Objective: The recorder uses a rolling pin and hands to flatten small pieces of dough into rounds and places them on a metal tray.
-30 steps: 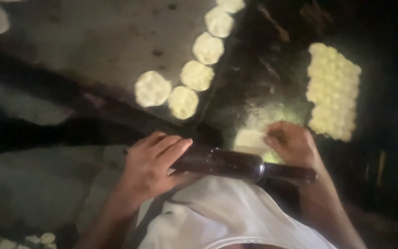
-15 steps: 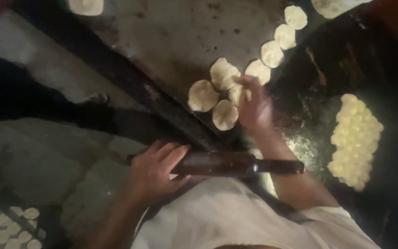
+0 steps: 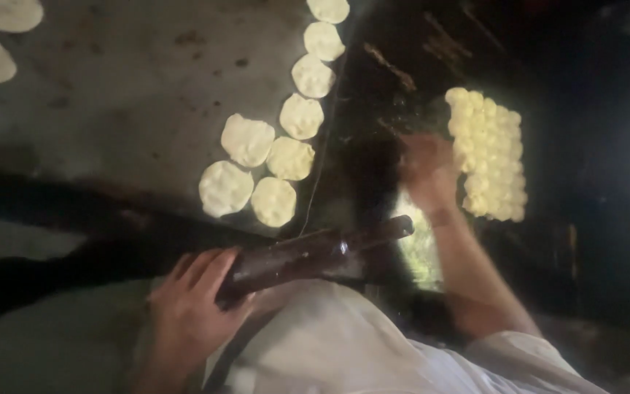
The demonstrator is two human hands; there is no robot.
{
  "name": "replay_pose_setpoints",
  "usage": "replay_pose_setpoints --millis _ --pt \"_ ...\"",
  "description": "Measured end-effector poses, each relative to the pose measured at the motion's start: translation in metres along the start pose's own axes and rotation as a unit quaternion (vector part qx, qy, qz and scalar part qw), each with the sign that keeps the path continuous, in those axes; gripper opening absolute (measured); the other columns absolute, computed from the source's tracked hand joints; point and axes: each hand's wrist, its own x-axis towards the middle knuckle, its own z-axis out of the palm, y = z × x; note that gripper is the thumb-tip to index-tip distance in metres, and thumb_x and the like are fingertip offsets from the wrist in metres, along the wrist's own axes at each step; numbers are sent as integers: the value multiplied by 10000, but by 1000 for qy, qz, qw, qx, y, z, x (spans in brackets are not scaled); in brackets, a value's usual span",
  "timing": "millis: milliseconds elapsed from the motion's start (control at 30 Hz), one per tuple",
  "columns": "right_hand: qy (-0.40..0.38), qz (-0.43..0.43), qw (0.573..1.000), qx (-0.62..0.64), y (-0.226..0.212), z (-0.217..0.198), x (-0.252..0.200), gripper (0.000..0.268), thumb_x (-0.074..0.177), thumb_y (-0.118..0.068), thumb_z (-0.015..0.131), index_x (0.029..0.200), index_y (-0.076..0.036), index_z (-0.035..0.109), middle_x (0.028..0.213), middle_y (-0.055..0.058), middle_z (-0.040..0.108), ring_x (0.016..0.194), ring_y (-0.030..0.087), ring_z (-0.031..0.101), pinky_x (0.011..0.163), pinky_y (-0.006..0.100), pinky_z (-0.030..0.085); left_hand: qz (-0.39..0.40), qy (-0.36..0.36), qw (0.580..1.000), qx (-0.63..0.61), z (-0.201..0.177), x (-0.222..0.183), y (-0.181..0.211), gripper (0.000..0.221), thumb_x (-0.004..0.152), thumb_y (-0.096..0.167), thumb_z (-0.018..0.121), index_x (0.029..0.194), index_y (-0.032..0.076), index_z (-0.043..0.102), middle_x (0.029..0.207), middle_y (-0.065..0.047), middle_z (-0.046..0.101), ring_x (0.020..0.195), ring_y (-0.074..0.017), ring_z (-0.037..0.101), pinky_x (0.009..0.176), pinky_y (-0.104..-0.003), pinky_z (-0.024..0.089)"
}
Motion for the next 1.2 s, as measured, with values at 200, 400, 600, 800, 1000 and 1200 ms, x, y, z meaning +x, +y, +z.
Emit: replay_pose_setpoints --millis 200,400,600,800,1000,1200 --pt "332 -179 926 5 225 89 30 288 938 -32 669 1193 -157 715 1122 98 698 1061 280 670 978 402 556 65 -16 998 -5 16 28 14 620 595 325 914 1120 74 699 1063 -130 740 941 -319 728 794 -428 605" --pt "294 -52 953 45 151 67 -102 332 938 -213 727 1224 -51 682 1183 182 673 1143 366 605 1002 496 459 52 -63 996 20 31 56 40 622 619 303 911 1170 101 704 1096 -98 739 991 -318 717 809 -432 590" --pt "147 -56 980 121 127 17 -145 730 869 -178 564 1586 -97 453 1518 157 585 1491 306 441 1304 526 214 72 -46 995 59 59 88 71 566 718 336 898 1188 93 696 1104 -81 724 990 -292 699 840 -434 589" --pt "61 -250 965 -46 116 38 -158 684 810 -443 665 1375 -75 551 1399 242 632 1360 423 527 1143 683 134 117 -83 980 138 121 127 109 601 745 395 881 1232 108 677 1138 -65 708 1059 -293 654 792 -453 577" --pt "173 12 967 188 224 67 -163 161 1053 -241 642 1033 -101 719 1002 101 737 928 241 717 1135 473 538 224 -234 935 141 172 131 123 674 757 480 770 1319 144 613 1209 -58 642 1142 -279 617 794 -452 581" --pt "331 -168 928 21 273 91 -91 176 1086 -48 602 1244 30 604 1043 220 696 798 421 654 683 521 510 128 -384 903 145 213 183 142 562 1038 593 517 1343 126 588 1360 -141 574 1029 -371 684 795 -514 580"
